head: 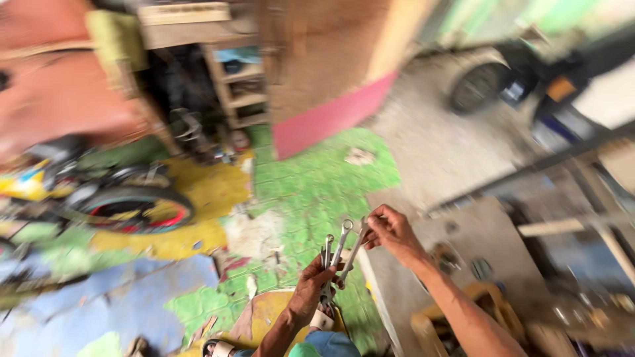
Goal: The person uses a wrench to tighten a bolt on the rear rack of a bicycle. They then stand up, walk across the workshop, and pick up another wrench from a tool box.
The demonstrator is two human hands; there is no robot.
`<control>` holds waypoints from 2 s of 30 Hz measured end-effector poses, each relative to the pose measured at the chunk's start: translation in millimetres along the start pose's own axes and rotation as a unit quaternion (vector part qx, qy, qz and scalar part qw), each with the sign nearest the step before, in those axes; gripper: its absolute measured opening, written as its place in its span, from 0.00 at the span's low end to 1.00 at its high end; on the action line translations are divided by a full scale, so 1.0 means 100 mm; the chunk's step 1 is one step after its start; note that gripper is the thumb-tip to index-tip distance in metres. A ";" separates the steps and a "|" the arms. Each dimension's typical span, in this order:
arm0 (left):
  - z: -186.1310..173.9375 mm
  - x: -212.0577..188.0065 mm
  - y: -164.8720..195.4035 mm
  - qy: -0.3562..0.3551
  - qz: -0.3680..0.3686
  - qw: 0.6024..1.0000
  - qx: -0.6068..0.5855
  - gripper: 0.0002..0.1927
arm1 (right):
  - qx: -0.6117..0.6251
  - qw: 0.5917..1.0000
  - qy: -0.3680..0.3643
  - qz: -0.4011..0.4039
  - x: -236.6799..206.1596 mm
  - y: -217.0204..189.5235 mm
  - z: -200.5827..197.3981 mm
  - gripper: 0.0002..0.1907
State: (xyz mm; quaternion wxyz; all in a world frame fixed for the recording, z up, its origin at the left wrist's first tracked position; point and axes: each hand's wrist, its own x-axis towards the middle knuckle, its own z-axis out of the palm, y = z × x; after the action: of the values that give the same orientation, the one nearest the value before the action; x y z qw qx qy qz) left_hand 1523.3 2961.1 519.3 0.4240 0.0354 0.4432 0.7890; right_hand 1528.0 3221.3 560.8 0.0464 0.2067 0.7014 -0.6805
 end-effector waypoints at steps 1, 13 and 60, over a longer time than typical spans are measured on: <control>-0.11 -0.12 0.10 0.006 0.011 1.000 -0.011 0.15 | -0.006 1.000 -0.020 -0.006 0.08 -0.06 0.27 0.12; -1.13 -0.98 0.55 0.121 0.069 0.989 0.039 0.13 | -0.013 0.984 -0.179 -0.008 0.06 -0.40 2.14 0.14; -4.97 -4.96 1.09 0.538 0.343 0.699 -0.323 0.18 | -0.370 0.675 -0.637 -0.053 -1.03 0.15 9.18 0.27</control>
State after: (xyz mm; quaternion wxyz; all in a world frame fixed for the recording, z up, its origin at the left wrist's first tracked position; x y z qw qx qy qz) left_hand 1555.7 2254.4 457.2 -0.2016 -0.3846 0.2703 0.8593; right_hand 1428.4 2304.1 518.7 0.5185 -0.3478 0.7061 -0.3340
